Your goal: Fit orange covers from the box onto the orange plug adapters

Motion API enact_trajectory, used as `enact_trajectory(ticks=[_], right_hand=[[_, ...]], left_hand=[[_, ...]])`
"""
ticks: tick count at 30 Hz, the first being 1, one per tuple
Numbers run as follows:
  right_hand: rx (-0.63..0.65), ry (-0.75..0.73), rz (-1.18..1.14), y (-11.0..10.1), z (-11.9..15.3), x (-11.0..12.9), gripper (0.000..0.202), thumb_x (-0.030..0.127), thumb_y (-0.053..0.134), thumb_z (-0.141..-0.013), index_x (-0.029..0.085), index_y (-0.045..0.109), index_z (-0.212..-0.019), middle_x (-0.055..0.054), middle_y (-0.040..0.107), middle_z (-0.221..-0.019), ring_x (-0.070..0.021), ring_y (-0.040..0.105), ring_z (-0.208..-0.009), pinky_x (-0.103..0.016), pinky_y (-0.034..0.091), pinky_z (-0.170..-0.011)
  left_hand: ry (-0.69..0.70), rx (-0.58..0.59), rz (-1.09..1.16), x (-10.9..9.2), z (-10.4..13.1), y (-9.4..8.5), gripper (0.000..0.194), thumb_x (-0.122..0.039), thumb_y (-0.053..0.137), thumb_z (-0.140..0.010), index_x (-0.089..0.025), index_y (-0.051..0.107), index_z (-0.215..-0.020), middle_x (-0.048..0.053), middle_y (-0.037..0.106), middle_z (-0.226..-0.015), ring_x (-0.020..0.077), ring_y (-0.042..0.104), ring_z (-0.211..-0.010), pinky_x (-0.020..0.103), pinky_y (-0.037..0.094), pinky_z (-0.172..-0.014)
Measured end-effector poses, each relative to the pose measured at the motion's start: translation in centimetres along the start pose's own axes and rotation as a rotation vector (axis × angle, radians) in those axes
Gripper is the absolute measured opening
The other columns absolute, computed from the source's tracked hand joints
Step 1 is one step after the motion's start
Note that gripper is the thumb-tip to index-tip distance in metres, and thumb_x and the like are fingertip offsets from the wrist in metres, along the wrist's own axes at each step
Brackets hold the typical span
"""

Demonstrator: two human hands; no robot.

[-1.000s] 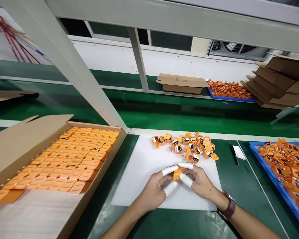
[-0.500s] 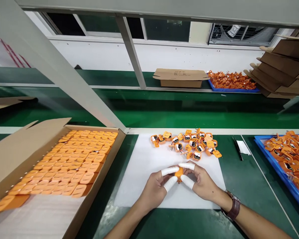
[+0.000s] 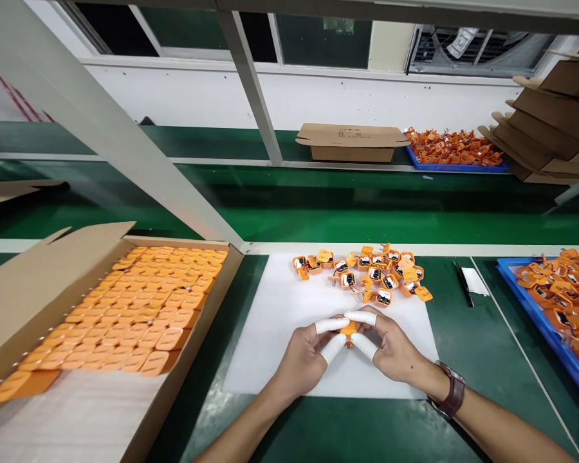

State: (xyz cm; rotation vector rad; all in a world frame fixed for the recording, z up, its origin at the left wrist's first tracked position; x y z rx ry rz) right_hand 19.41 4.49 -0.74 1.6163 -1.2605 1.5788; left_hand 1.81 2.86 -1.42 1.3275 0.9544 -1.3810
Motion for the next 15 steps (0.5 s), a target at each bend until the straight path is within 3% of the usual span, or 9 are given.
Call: enact_trajectory(ticks=[10,15], right_hand=[[-0.067,0.089,-0.037,0.3,0.4,-1.3,0.041,0.035,0.065,-0.091,0.020,0.060,-0.129,-0.006,0.068,-0.098,-0.0180,0.066,-0.087,-0.037,0.058,-0.086],[-0.074,0.103,-0.076,0.2,0.5,-1.5,0.042,0.039,0.068,-0.090,0.020,0.062,-0.127,-0.007,0.071,-0.101,-0.0191,0.067,-0.090,-0.038,0.059,-0.088]], left_hand=[[0.035,0.023,-0.014,0.6,0.5,0.1,0.039,-0.039,0.071,-0.086,-0.016,0.071,-0.119,0.013,0.069,-0.133,0.0295,0.066,-0.122,0.042,0.052,-0.109],[0.062,0.055,-0.010,1.1,0.7,0.1,0.050,-0.025,0.073,-0.084,-0.018,0.063,-0.132,0.013,0.064,-0.138,0.0246,0.070,-0.111,0.041,0.054,-0.106]])
Point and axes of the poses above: each hand's wrist, its own z-axis away from the middle knuckle, its own y-axis out of the palm, x = y × z, the point moved 3 cm from there along -z, towards the middle knuckle
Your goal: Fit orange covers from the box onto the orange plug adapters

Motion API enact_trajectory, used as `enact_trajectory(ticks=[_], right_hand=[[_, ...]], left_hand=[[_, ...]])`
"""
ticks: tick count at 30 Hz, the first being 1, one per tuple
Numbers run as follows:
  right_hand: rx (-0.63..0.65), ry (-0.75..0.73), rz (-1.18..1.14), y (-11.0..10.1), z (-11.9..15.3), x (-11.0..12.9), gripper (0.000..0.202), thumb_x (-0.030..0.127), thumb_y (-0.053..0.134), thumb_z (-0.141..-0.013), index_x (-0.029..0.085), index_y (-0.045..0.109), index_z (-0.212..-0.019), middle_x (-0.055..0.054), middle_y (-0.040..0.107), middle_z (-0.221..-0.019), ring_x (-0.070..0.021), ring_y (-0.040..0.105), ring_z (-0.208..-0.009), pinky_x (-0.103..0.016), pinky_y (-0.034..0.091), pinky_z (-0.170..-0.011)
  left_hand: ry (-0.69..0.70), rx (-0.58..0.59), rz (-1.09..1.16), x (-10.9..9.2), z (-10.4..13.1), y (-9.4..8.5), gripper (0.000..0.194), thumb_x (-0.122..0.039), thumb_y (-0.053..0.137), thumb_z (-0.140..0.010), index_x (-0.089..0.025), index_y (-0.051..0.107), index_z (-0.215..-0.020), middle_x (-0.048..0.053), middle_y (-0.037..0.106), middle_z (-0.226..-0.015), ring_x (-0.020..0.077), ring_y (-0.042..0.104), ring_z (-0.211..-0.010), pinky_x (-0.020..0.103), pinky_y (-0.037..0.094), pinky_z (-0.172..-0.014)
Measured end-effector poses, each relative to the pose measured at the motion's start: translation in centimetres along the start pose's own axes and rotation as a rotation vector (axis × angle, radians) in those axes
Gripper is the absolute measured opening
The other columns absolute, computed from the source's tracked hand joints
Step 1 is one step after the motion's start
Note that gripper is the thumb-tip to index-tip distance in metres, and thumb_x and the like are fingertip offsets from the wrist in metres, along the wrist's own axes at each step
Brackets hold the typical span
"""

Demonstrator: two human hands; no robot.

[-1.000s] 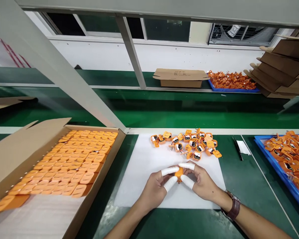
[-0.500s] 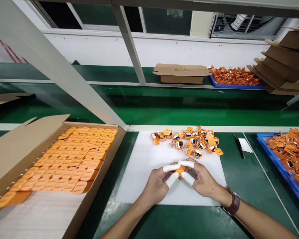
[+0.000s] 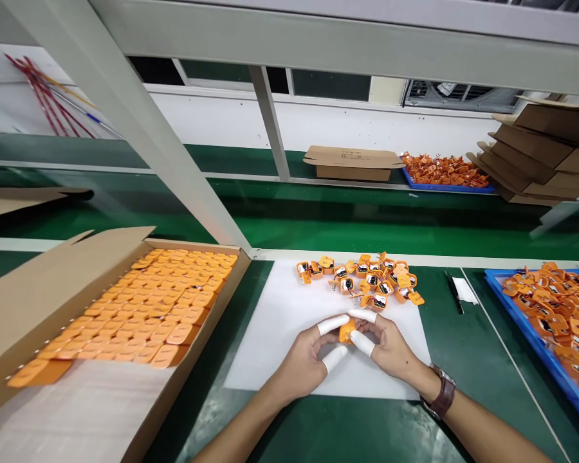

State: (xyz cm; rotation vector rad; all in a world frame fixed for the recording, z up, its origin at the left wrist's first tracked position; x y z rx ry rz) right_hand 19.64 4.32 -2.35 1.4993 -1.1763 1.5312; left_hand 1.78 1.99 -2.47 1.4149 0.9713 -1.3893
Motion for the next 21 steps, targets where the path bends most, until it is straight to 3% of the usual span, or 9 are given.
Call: enact_trajectory(ticks=[7,10,13,16,21], right_hand=[[0.014,-0.056,-0.007,-0.3,0.2,1.0,0.036,0.037,0.063,-0.096,0.024,0.063,-0.129,-0.008,0.070,-0.111,-0.0211,0.067,-0.098,-0.039,0.058,-0.088],[0.013,-0.167,0.057,-0.6,0.3,2.1,0.039,0.033,0.064,-0.096,0.028,0.060,-0.134,-0.008,0.066,-0.119,-0.0212,0.065,-0.102,-0.038,0.056,-0.090],[0.037,-0.227,0.127,-0.7,0.4,2.7,0.031,0.031,0.066,-0.095,0.030,0.066,-0.126,-0.006,0.068,-0.108,-0.0198,0.064,-0.096,-0.037,0.054,-0.088],[0.043,-0.131,0.045,-1.0,0.1,2.3,0.023,0.034,0.068,-0.094,0.028,0.071,-0.116,-0.006,0.071,-0.106,-0.0198,0.066,-0.097,-0.036,0.055,-0.090],[-0.032,0.068,-0.175,-1.6,-0.2,1.5,0.023,0.039,0.072,-0.091,0.025,0.071,-0.110,-0.005,0.076,-0.108,-0.0223,0.071,-0.105,-0.038,0.056,-0.097]], left_hand=[[-0.022,-0.079,-0.022,-0.5,-0.3,0.0,0.048,-0.028,0.078,-0.079,-0.016,0.066,-0.124,0.012,0.070,-0.125,0.0221,0.070,-0.097,0.037,0.058,-0.095],[-0.015,-0.116,-0.116,-0.4,-0.3,-0.5,0.046,-0.031,0.079,-0.078,-0.016,0.068,-0.120,0.008,0.074,-0.104,0.0181,0.066,-0.081,0.032,0.058,-0.083],[0.002,-0.095,-0.220,-0.1,-0.2,-0.7,0.043,-0.033,0.079,-0.079,-0.017,0.070,-0.118,0.003,0.072,-0.086,0.0164,0.062,-0.074,0.029,0.056,-0.075],[-0.016,-0.050,-0.159,0.0,-0.2,-0.6,0.045,-0.033,0.080,-0.079,-0.017,0.069,-0.120,0.005,0.073,-0.096,0.0174,0.064,-0.078,0.031,0.056,-0.078],[-0.124,0.021,0.110,-0.7,-0.4,-0.2,0.050,-0.033,0.082,-0.076,-0.016,0.067,-0.121,0.011,0.074,-0.113,0.0258,0.070,-0.103,0.039,0.055,-0.095]])
Point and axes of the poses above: each hand's wrist, its own z-axis away from the middle knuckle, its own y-axis out of the palm, x = y × z, the point moved 3 cm from there along -z, towards the middle knuckle
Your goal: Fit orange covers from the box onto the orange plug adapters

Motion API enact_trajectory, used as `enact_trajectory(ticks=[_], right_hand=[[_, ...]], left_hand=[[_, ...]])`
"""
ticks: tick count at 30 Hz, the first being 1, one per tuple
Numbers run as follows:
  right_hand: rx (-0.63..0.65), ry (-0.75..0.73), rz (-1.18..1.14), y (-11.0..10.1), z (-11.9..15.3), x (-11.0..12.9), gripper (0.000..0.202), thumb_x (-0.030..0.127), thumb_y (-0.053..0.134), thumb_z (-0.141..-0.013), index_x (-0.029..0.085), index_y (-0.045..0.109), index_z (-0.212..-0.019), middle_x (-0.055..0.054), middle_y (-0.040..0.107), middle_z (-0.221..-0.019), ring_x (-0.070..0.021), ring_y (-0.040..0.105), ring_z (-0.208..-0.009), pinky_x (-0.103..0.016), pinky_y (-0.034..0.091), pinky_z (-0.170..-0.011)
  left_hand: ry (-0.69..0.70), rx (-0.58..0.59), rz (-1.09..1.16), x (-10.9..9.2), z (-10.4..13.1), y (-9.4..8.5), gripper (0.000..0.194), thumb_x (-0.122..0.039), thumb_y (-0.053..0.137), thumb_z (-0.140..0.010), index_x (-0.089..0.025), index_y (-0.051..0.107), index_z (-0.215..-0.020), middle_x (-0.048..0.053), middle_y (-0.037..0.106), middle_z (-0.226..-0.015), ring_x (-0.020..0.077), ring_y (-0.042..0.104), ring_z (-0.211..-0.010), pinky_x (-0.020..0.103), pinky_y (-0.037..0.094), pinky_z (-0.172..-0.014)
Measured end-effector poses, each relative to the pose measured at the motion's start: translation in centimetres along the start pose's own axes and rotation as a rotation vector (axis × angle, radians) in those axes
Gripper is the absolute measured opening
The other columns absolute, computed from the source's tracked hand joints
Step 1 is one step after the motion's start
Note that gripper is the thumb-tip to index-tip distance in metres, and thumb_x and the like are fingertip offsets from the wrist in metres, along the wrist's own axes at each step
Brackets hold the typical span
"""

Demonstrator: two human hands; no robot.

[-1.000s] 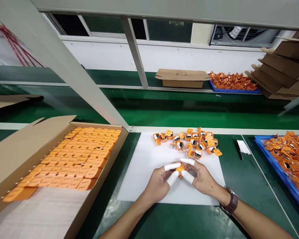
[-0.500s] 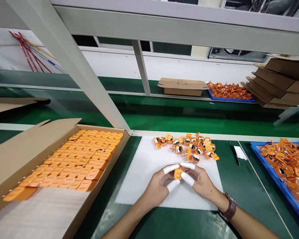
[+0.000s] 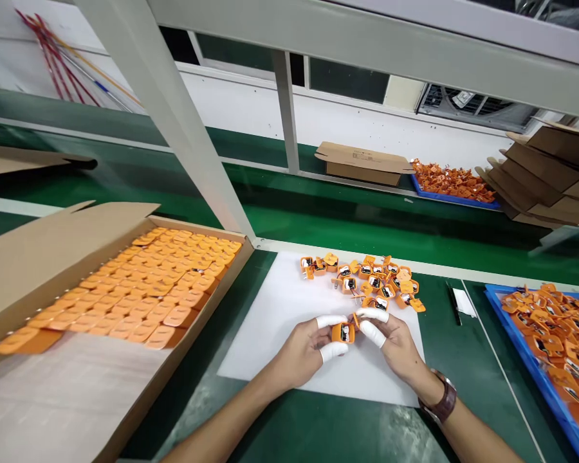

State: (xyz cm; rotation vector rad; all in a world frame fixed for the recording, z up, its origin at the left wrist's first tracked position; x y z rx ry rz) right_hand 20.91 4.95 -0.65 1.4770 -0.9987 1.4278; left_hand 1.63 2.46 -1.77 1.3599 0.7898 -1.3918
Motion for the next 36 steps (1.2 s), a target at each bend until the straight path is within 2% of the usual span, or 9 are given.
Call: enact_trajectory(ticks=[3,5,10,15,20,25,28,33,36], right_hand=[[-0.008,0.003,-0.001,0.0,0.0,-0.1,0.026,0.039,0.074,-0.089,0.024,0.072,-0.109,-0.006,0.076,-0.111,-0.0227,0.071,-0.105,-0.039,0.056,-0.098],[-0.018,-0.006,0.011,0.1,0.1,-0.3,0.027,0.039,0.075,-0.088,0.024,0.072,-0.110,-0.006,0.076,-0.112,-0.0228,0.071,-0.105,-0.039,0.056,-0.099],[-0.010,-0.065,0.040,0.8,0.3,-0.2,0.023,0.036,0.073,-0.089,0.024,0.073,-0.109,-0.007,0.075,-0.111,-0.0218,0.071,-0.104,-0.038,0.056,-0.097],[-0.070,-0.084,0.076,1.1,0.3,0.1,0.015,0.036,0.071,-0.091,0.021,0.073,-0.093,-0.007,0.075,-0.100,-0.0195,0.070,-0.092,-0.034,0.057,-0.088],[-0.100,-0.049,0.087,1.3,0.3,0.1,0.028,0.041,0.070,-0.091,0.019,0.066,-0.074,-0.007,0.073,-0.082,-0.0184,0.068,-0.076,-0.032,0.056,-0.075],[-0.105,-0.063,0.000,1.5,0.4,0.2,0.019,0.037,0.070,-0.092,0.022,0.059,-0.093,-0.001,0.071,-0.072,-0.0162,0.068,-0.065,-0.030,0.057,-0.068],[-0.051,-0.119,0.056,1.6,0.6,0.1,0.013,0.034,0.063,-0.097,0.022,0.063,-0.102,-0.001,0.071,-0.074,-0.0150,0.069,-0.065,-0.029,0.058,-0.069],[-0.025,-0.216,0.162,1.4,0.7,-0.5,0.024,0.026,0.072,-0.090,0.025,0.067,-0.114,-0.004,0.072,-0.093,-0.0178,0.072,-0.085,-0.033,0.061,-0.081],[-0.020,-0.367,0.319,1.3,0.7,-0.1,0.026,0.018,0.070,-0.091,0.027,0.067,-0.115,-0.005,0.070,-0.100,-0.0179,0.069,-0.091,-0.034,0.059,-0.084]], left_hand=[[-0.020,0.021,0.080,-0.6,-0.1,0.2,0.052,-0.033,0.084,-0.074,-0.015,0.066,-0.119,0.012,0.075,-0.112,0.0268,0.070,-0.106,0.041,0.054,-0.098],[-0.015,0.008,0.113,-0.8,-0.2,0.2,0.050,-0.035,0.084,-0.074,-0.015,0.066,-0.116,0.012,0.075,-0.110,0.0266,0.071,-0.104,0.039,0.057,-0.092],[0.057,-0.087,0.072,-0.3,-0.6,0.1,0.028,-0.032,0.077,-0.079,-0.015,0.070,-0.100,0.007,0.076,-0.092,0.0194,0.070,-0.080,0.033,0.059,-0.078],[0.202,-0.157,-0.065,0.5,-0.7,0.3,0.021,-0.025,0.069,-0.084,-0.018,0.071,-0.103,0.008,0.075,-0.108,0.0214,0.071,-0.097,0.034,0.058,-0.091],[0.284,-0.185,-0.130,0.6,-0.4,0.5,0.021,-0.025,0.065,-0.088,-0.020,0.069,-0.107,0.007,0.073,-0.112,0.0197,0.072,-0.094,0.033,0.060,-0.089],[0.323,-0.190,-0.193,0.6,-0.2,0.6,0.019,-0.025,0.060,-0.092,-0.021,0.067,-0.109,0.007,0.073,-0.113,0.0181,0.072,-0.090,0.032,0.061,-0.085],[0.326,-0.199,-0.217,0.8,-0.2,0.5,0.017,-0.025,0.058,-0.093,-0.020,0.067,-0.107,0.008,0.073,-0.112,0.0185,0.072,-0.089,0.032,0.061,-0.084],[0.303,-0.238,-0.206,1.0,-0.4,0.1,0.017,-0.026,0.059,-0.091,-0.020,0.068,-0.106,0.009,0.072,-0.117,0.0210,0.072,-0.098,0.033,0.060,-0.088],[0.285,-0.248,-0.164,0.9,-0.5,0.0,0.016,-0.026,0.062,-0.089,-0.019,0.069,-0.102,0.009,0.074,-0.113,0.0220,0.073,-0.097,0.033,0.060,-0.087]])
Point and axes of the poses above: each hand's wrist, its own z-axis away from the middle knuckle, its own y-axis out of the palm, x = y × z, the point moved 3 cm from there along -z, towards the middle knuckle
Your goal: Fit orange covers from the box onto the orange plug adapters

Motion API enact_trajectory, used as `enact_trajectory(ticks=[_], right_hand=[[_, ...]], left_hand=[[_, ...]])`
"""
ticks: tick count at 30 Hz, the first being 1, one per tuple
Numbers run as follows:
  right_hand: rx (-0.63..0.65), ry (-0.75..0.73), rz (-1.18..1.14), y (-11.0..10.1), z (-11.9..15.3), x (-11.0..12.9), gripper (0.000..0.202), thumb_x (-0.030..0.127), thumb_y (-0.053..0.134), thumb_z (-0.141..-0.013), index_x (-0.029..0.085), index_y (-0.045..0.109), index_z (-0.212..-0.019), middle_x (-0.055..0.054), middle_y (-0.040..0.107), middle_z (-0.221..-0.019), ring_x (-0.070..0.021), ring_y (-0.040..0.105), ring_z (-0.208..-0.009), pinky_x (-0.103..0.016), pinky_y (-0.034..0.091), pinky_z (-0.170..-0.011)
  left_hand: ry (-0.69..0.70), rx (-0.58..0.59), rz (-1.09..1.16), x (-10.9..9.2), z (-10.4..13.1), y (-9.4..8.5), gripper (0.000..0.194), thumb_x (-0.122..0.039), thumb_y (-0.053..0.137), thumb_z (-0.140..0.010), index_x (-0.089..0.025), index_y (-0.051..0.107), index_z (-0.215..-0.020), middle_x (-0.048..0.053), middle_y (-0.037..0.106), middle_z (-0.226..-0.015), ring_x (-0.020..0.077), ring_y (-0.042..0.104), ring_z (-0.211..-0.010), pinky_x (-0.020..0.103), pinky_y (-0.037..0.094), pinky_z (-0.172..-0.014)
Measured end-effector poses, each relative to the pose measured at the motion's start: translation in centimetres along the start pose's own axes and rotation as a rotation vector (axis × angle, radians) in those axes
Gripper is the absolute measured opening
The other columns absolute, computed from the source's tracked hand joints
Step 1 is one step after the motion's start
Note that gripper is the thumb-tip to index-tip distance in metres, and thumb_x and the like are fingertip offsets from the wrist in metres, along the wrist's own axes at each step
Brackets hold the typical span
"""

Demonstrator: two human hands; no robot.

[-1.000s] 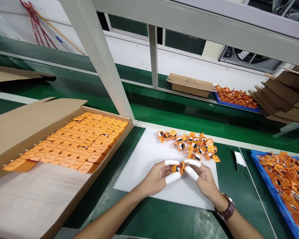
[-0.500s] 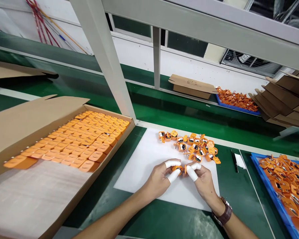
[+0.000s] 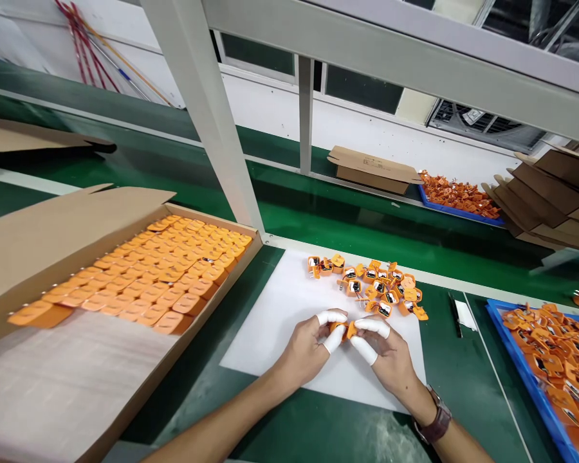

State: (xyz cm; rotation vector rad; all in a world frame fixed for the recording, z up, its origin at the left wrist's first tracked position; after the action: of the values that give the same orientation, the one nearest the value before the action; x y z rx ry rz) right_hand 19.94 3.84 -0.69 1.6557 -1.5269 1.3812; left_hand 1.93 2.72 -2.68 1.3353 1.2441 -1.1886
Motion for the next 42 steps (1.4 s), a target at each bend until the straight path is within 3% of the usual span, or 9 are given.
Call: enact_trajectory(ticks=[3,7,14,19,23,28,33,37,42], right_hand=[[0.022,-0.148,0.148,-0.2,-0.3,0.6,0.032,0.012,0.069,-0.091,0.028,0.065,-0.119,-0.006,0.068,-0.109,-0.0197,0.067,-0.101,-0.037,0.056,-0.090],[0.026,-0.223,0.244,-0.4,-0.4,0.9,0.041,0.009,0.064,-0.093,0.029,0.060,-0.128,-0.007,0.067,-0.114,-0.0214,0.066,-0.106,-0.039,0.055,-0.092],[0.085,-0.218,0.260,-0.2,-0.2,1.2,0.051,0.008,0.061,-0.095,0.034,0.054,-0.138,-0.008,0.064,-0.119,-0.0232,0.063,-0.110,-0.041,0.054,-0.093],[0.118,-0.217,0.217,0.1,-0.1,1.4,0.049,0.010,0.062,-0.095,0.035,0.057,-0.137,-0.008,0.061,-0.121,-0.0228,0.061,-0.114,-0.041,0.053,-0.097],[0.130,0.008,0.019,0.3,-0.3,0.8,0.031,0.021,0.067,-0.094,0.029,0.064,-0.124,-0.008,0.062,-0.120,-0.0220,0.062,-0.114,-0.040,0.053,-0.100],[0.158,0.330,-0.319,0.6,0.0,-0.8,0.041,0.038,0.068,-0.093,0.025,0.059,-0.132,-0.001,0.065,-0.089,-0.0159,0.067,-0.087,-0.034,0.058,-0.088],[0.136,0.314,-0.313,0.8,0.0,-1.1,0.035,0.039,0.071,-0.090,0.025,0.067,-0.122,-0.004,0.062,-0.102,-0.0148,0.062,-0.086,-0.033,0.058,-0.087],[0.143,0.335,-0.351,0.6,-0.1,-0.9,0.034,0.036,0.073,-0.089,0.024,0.069,-0.120,-0.001,0.060,-0.093,-0.0131,0.059,-0.080,-0.030,0.057,-0.081],[0.240,0.409,-0.525,0.8,0.0,-0.7,0.038,0.039,0.072,-0.090,0.022,0.066,-0.124,0.000,0.061,-0.085,-0.0133,0.058,-0.075,-0.031,0.055,-0.078]], left_hand=[[-0.071,-0.006,0.066,-0.3,-0.1,-0.1,0.019,-0.028,0.065,-0.086,-0.018,0.070,-0.101,0.010,0.076,-0.108,0.0226,0.074,-0.092,0.035,0.062,-0.085],[-0.169,0.047,0.148,-1.0,-0.2,-0.4,0.036,-0.031,0.074,-0.081,-0.016,0.071,-0.114,0.012,0.074,-0.123,0.0273,0.070,-0.113,0.041,0.056,-0.104],[-0.191,0.132,0.204,-1.1,-0.3,-0.5,0.051,-0.039,0.079,-0.079,-0.018,0.071,-0.124,0.010,0.071,-0.130,0.0314,0.066,-0.121,0.051,0.048,-0.113],[-0.162,0.194,0.157,-1.0,-0.1,-0.1,0.043,-0.038,0.074,-0.085,-0.021,0.071,-0.124,0.008,0.071,-0.131,0.0297,0.066,-0.122,0.049,0.049,-0.112],[-0.211,0.119,0.204,-1.3,-0.1,-0.3,0.043,-0.037,0.080,-0.078,-0.018,0.074,-0.117,0.010,0.071,-0.129,0.0303,0.068,-0.119,0.047,0.052,-0.109],[-0.296,0.093,0.294,-1.2,-0.2,-0.5,0.048,-0.035,0.089,-0.067,-0.015,0.075,-0.109,0.014,0.073,-0.126,0.0301,0.073,-0.108,0.045,0.059,-0.100],[-0.316,0.028,0.269,-1.0,0.0,-0.5,0.048,-0.033,0.093,-0.061,-0.015,0.075,-0.102,0.014,0.073,-0.126,0.0290,0.074,-0.104,0.043,0.062,-0.095],[-0.337,0.079,0.261,-1.2,0.2,-0.3,0.049,-0.030,0.094,-0.061,-0.015,0.074,-0.103,0.013,0.076,-0.117,0.0263,0.077,-0.094,0.040,0.063,-0.092],[-0.315,0.121,0.308,-1.4,0.2,0.1,0.041,-0.031,0.092,-0.066,-0.016,0.071,-0.099,0.013,0.076,-0.117,0.0276,0.078,-0.089,0.042,0.066,-0.084]])
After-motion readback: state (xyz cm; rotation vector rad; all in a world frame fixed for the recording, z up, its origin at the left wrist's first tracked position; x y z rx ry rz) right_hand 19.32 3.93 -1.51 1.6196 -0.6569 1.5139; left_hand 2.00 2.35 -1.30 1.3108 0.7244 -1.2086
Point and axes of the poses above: each hand's wrist, its own z-axis away from the middle knuckle, its own y-axis out of the palm, x = y × z, the point moved 3 cm from there along -z, towards the middle knuckle
